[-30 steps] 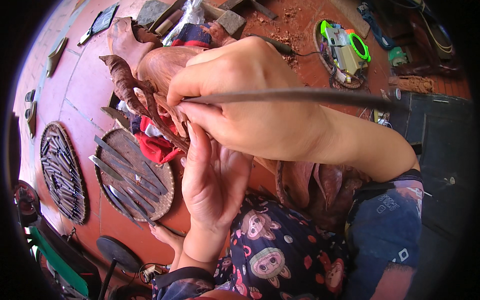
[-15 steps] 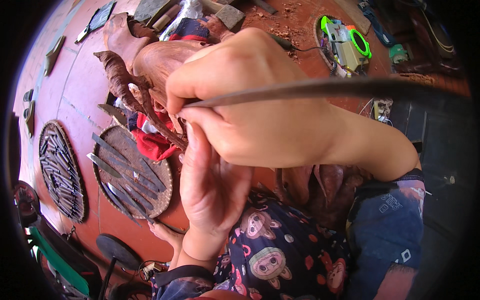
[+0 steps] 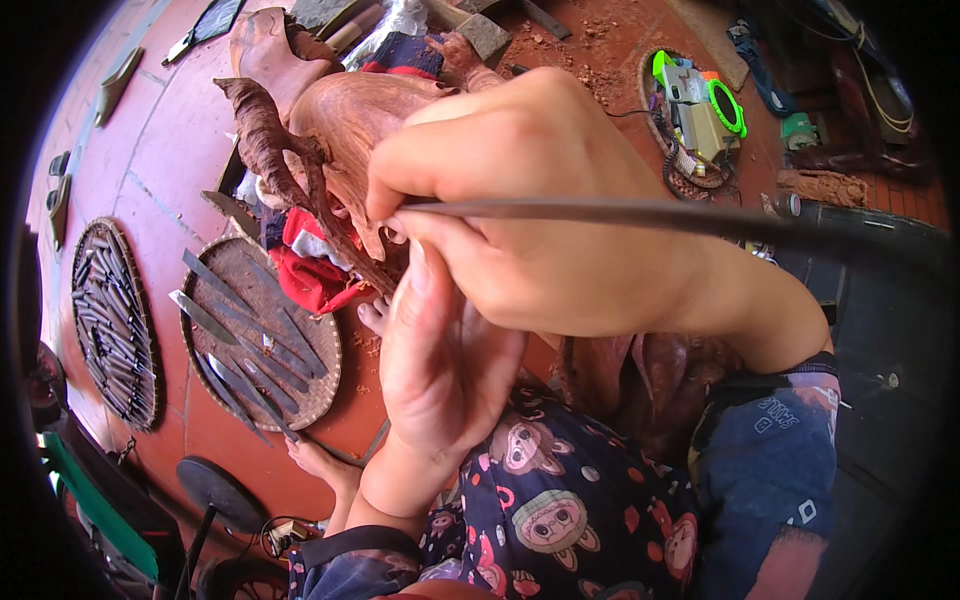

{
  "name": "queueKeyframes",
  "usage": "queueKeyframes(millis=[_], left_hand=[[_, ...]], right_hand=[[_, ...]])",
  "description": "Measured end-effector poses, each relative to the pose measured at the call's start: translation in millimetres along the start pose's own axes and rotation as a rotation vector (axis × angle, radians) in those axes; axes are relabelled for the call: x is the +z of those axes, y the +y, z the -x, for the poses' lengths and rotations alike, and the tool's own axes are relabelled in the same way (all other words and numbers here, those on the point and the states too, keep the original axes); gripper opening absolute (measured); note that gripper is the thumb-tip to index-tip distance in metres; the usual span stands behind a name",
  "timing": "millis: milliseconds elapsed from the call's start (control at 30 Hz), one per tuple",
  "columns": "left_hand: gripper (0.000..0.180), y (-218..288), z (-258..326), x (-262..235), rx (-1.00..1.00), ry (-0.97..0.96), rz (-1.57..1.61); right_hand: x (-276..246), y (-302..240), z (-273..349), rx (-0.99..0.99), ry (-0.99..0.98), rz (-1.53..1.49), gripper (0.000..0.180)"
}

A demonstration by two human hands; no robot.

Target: The person carves a wooden sculpture using a small knife, focusing on refining the details of the face and hair. They hold the sculpture with one hand and use the knife with the other to shape the wood.

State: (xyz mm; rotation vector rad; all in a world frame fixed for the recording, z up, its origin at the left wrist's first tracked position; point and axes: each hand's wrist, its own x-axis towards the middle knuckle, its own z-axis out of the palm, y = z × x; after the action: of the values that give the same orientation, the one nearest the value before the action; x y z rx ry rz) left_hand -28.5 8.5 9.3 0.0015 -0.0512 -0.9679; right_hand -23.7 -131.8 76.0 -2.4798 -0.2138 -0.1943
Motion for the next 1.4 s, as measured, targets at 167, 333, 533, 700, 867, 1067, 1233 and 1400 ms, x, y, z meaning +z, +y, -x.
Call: queueKeyframes(millis=[167, 333, 533, 700, 867, 1067, 1233, 1400], left_hand=[[0.052, 3.1, -0.4, 4.5, -0.022, 0.037, -0.035], [0.052, 2.0, 3.4, 7.2, -0.016, 0.046, -0.135], [0.053, 4.3, 5.3, 6.2, -0.039, 0.094, -0.118], [0.056, 1.5, 3.5, 6.9, -0.028, 0.091, -0.134], [0.052, 0.1, 9.6, 5.8, -0.026, 0.021, -0.145], [0.029, 10.6, 9.5, 4.0, 0.313, -0.145, -1.277], [0.029, 3.4, 11.7, -1.8, 0.482, -0.178, -1.415], [0.053, 0.0, -2.0, 2.4, 0.693, -0.104, -1.642]], right_hand=[[1.5, 2.5, 2.4, 0.039, 0.042, -0.041, 0.014], [1.9, 4.3, 7.3, 0.057, 0.034, -0.081, 0.015], [3.7, 4.2, 6.0, -0.007, 0.057, -0.018, 0.014], [4.2, 5.5, 6.9, 0.028, 0.109, -0.061, 0.012], [-5.4, 0.9, 4.8, 0.107, 0.110, -0.249, 0.014], [-30.0, 16.3, -20.2, 0.264, -0.119, -0.643, 0.016], [-31.0, 46.6, -42.0, 0.263, -0.273, -0.853, 0.020], [-8.1, 55.3, -45.9, 0.232, -0.125, -0.759, 0.012]])
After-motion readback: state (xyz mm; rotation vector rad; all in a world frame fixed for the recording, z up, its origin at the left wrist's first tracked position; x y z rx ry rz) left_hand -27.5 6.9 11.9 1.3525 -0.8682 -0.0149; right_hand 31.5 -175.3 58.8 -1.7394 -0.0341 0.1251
